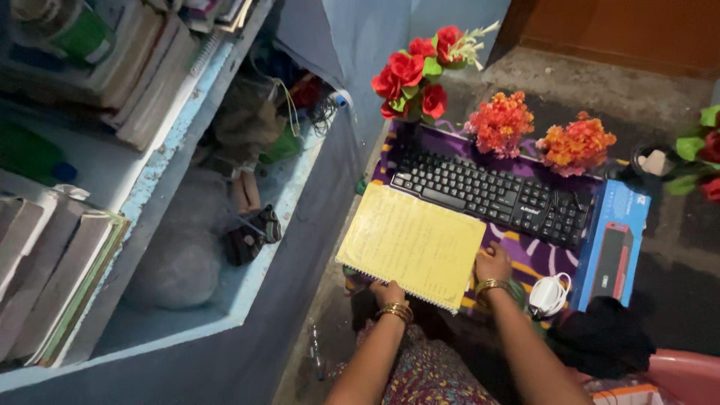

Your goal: The person wipes a long black object with a cloth, places it into a blue box, and closes the box. They then handle a white charger and cable, a yellow notebook, and a black cloth, arranging them on a table with a keyboard and artificial flowers.

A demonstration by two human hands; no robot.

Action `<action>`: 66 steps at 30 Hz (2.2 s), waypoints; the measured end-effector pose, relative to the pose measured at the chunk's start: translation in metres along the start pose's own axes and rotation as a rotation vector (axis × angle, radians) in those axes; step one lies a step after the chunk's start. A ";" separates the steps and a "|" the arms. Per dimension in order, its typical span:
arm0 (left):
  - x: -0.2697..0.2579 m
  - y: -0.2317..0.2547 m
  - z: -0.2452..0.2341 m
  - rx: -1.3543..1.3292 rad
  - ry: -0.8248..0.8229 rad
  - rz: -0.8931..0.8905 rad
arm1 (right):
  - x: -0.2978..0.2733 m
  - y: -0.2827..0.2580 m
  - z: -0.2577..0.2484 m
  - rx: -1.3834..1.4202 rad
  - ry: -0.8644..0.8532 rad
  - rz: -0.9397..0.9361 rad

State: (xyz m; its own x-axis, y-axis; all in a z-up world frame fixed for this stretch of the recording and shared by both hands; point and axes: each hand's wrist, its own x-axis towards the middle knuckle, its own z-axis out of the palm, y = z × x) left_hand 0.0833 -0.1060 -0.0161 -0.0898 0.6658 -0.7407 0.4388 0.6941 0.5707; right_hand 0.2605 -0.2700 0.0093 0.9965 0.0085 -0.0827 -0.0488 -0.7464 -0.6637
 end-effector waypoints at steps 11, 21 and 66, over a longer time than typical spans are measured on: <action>0.000 -0.024 0.004 -0.111 -0.046 0.023 | -0.025 0.002 -0.034 0.115 -0.280 0.265; 0.007 -0.006 0.009 -0.399 -0.196 0.146 | -0.053 0.025 0.007 0.321 -0.347 0.265; 0.063 0.035 -0.079 -0.944 -0.380 0.038 | 0.110 -0.023 0.015 1.854 -0.006 0.821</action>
State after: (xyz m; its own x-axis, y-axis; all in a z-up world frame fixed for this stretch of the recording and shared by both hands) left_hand 0.0221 -0.0181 -0.0151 0.2716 0.6752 -0.6858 -0.4640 0.7162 0.5213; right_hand 0.3703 -0.2419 0.0040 0.7074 0.0948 -0.7004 -0.3993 0.8713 -0.2853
